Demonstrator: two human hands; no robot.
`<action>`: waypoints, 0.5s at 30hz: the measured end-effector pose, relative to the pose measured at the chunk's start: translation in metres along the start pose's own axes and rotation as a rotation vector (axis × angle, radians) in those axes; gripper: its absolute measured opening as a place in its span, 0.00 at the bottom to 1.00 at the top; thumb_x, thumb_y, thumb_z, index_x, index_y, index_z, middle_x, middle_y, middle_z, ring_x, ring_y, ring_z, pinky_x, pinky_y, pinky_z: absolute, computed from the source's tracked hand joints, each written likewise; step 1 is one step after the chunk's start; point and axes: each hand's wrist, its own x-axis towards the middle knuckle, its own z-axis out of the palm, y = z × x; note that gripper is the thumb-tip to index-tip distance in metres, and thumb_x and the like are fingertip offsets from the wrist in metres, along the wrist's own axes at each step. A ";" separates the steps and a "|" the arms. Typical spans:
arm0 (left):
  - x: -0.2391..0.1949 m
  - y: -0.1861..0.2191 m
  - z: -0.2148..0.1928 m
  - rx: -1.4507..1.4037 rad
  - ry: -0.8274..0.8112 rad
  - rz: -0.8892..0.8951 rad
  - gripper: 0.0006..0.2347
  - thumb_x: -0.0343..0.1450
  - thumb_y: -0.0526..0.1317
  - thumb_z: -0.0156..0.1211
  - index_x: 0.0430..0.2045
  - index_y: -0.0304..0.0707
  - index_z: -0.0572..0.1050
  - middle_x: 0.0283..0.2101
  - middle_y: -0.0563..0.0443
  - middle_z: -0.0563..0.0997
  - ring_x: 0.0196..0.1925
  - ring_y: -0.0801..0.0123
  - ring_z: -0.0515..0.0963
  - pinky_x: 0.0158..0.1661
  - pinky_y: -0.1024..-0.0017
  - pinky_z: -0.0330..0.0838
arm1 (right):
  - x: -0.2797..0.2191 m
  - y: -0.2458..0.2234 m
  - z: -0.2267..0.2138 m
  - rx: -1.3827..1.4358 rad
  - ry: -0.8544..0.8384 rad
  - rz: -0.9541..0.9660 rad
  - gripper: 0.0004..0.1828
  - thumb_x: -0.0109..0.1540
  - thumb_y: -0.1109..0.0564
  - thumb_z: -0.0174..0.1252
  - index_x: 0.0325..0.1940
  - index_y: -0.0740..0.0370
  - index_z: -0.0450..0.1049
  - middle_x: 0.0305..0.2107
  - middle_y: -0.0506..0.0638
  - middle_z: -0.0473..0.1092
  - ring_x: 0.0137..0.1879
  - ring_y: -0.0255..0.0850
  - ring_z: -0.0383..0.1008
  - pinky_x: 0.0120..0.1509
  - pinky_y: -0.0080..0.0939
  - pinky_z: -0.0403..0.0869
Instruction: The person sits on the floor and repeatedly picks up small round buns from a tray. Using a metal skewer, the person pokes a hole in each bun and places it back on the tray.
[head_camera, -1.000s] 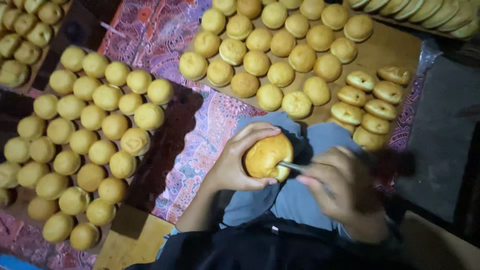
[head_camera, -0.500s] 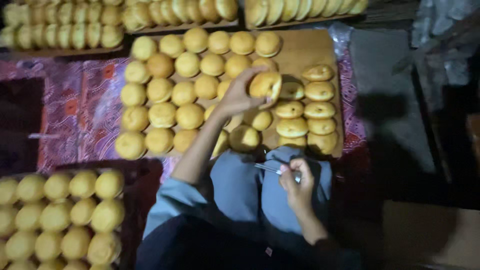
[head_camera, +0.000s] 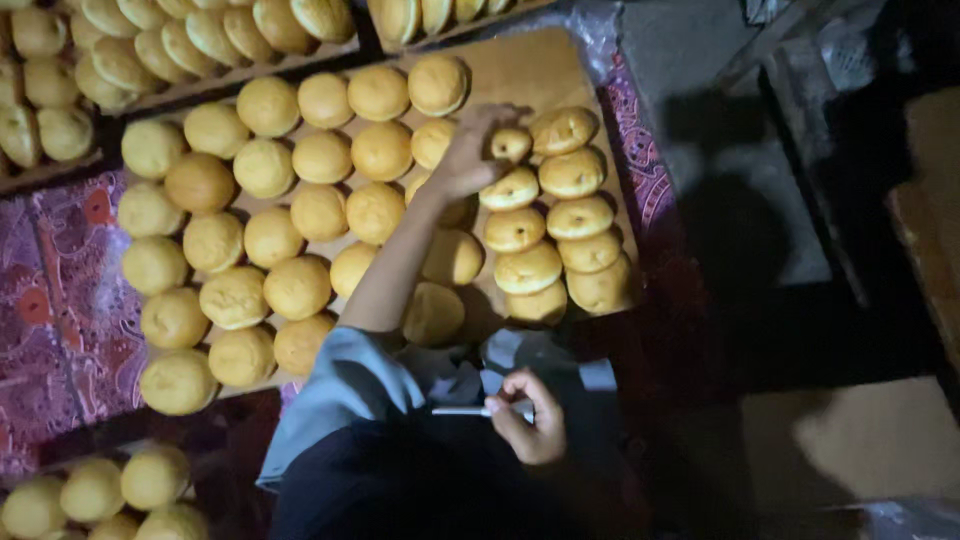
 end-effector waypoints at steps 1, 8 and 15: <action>-0.019 0.011 -0.007 0.009 0.091 -0.013 0.27 0.62 0.34 0.66 0.59 0.35 0.68 0.62 0.37 0.72 0.66 0.43 0.69 0.68 0.55 0.62 | -0.005 0.000 -0.001 0.001 0.008 0.052 0.07 0.65 0.65 0.60 0.38 0.63 0.67 0.21 0.45 0.66 0.24 0.28 0.63 0.26 0.32 0.60; -0.201 0.102 -0.057 0.402 -0.024 -0.369 0.33 0.57 0.51 0.74 0.57 0.43 0.70 0.59 0.41 0.71 0.63 0.45 0.67 0.59 0.43 0.60 | 0.009 -0.016 -0.003 0.278 -0.086 -0.010 0.13 0.65 0.65 0.60 0.48 0.62 0.62 0.28 0.49 0.67 0.28 0.32 0.65 0.31 0.34 0.66; -0.231 0.078 -0.044 0.545 -0.266 -0.463 0.39 0.53 0.57 0.76 0.58 0.43 0.67 0.63 0.38 0.68 0.64 0.41 0.65 0.57 0.38 0.59 | 0.028 -0.008 0.031 0.373 -0.138 0.056 0.08 0.69 0.60 0.52 0.47 0.58 0.60 0.25 0.50 0.67 0.21 0.31 0.58 0.24 0.33 0.59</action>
